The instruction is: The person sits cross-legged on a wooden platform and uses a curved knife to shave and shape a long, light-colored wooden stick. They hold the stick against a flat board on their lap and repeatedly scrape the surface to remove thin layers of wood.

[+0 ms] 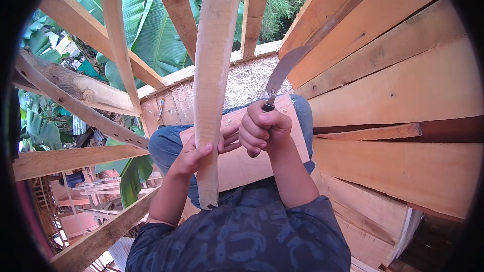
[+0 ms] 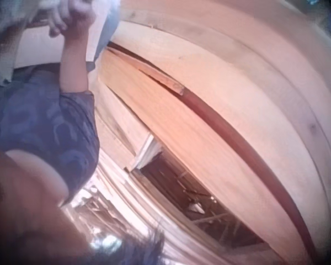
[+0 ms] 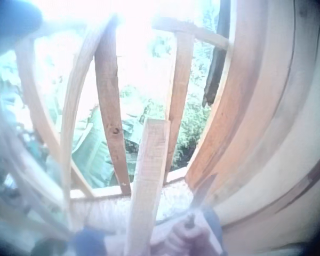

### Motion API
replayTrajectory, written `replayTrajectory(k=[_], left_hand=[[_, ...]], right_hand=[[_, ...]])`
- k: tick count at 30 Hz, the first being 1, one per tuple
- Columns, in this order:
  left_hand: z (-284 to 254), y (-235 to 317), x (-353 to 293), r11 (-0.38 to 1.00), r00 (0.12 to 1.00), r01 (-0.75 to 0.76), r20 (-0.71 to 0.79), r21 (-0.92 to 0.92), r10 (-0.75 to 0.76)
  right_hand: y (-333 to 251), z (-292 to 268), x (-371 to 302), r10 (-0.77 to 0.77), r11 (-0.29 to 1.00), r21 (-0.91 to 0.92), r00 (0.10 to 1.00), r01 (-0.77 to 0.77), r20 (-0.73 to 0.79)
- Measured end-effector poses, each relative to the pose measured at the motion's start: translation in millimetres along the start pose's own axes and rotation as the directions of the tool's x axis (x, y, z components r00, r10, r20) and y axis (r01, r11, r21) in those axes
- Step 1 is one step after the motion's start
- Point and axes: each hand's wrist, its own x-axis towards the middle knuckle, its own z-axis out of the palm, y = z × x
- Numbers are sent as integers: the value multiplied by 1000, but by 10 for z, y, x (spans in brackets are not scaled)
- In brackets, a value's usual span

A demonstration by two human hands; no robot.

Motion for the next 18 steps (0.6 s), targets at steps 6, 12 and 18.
replayTrajectory(k=[6,12,18], left_hand=[[1,162,-37,994,997,-77,7,-76,78],[61,-12,147,995,957,63,-279,-81,-83],[3,-289,414,962,935,142,-287,-231,-207]], right_hand=[[6,-250,9,-18,994,105,999,21,-29],[-313,-269,-75,113,983,-98,931,-155,-347],[-465,-360,-459,-32,750,-491,718,-442,-696]])
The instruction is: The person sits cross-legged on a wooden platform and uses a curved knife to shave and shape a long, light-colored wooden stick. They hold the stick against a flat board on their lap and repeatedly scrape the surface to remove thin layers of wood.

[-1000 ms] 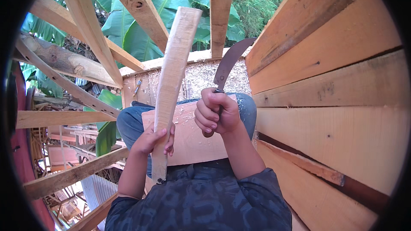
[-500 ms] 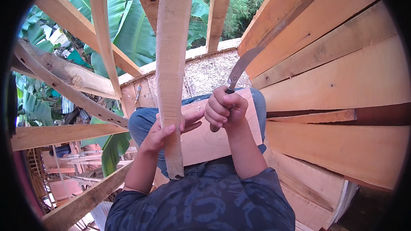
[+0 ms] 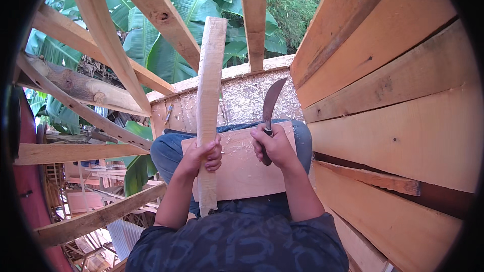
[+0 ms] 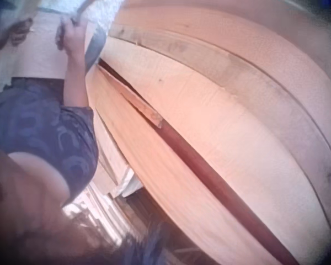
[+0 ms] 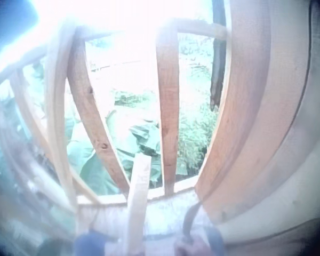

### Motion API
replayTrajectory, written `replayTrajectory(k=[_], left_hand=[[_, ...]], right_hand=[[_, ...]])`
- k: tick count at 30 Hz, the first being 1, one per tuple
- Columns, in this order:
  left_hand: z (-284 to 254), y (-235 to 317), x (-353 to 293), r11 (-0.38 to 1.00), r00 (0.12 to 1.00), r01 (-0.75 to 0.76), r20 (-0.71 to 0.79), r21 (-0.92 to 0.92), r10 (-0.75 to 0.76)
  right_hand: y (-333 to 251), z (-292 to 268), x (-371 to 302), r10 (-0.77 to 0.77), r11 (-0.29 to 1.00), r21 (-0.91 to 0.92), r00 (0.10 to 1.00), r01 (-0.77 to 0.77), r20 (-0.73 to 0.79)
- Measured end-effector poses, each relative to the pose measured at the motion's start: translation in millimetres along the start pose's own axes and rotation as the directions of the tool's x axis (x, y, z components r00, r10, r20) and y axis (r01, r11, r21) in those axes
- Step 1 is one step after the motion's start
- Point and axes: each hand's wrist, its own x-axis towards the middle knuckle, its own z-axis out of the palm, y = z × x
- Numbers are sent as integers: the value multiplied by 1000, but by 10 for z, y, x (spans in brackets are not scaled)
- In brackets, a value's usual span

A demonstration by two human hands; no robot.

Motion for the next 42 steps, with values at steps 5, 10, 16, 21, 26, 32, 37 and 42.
replayTrajectory(k=[5,10,16,21,26,32,37,42], left_hand=[[81,121,53,988,986,151,73,32,-153],[151,112,69,971,974,212,61,111,-220],[66,-143,37,962,966,260,-34,83,-258],[-25,-296,-71,926,980,170,-154,338,-124],[-338,-207,-480,688,922,47,-297,724,249],[-562,-275,-1008,575,703,171,-508,800,498],[-464,-335,-954,827,729,57,-589,560,349],[-431,-434,-907,701,700,79,-540,709,467]], right_hand=[[81,-133,-284,76,992,-98,996,-80,-49],[224,-79,-284,-258,717,-671,966,187,-7],[261,21,-141,-433,186,-977,901,108,17],[122,-156,-16,-487,156,-984,860,-88,-154],[69,-486,-197,-526,406,-883,730,-236,-437],[548,-709,-604,-553,336,-887,696,-318,-459],[641,-708,-712,-502,528,-811,679,-250,-536],[610,-777,-729,-511,558,-808,690,-187,-512]])
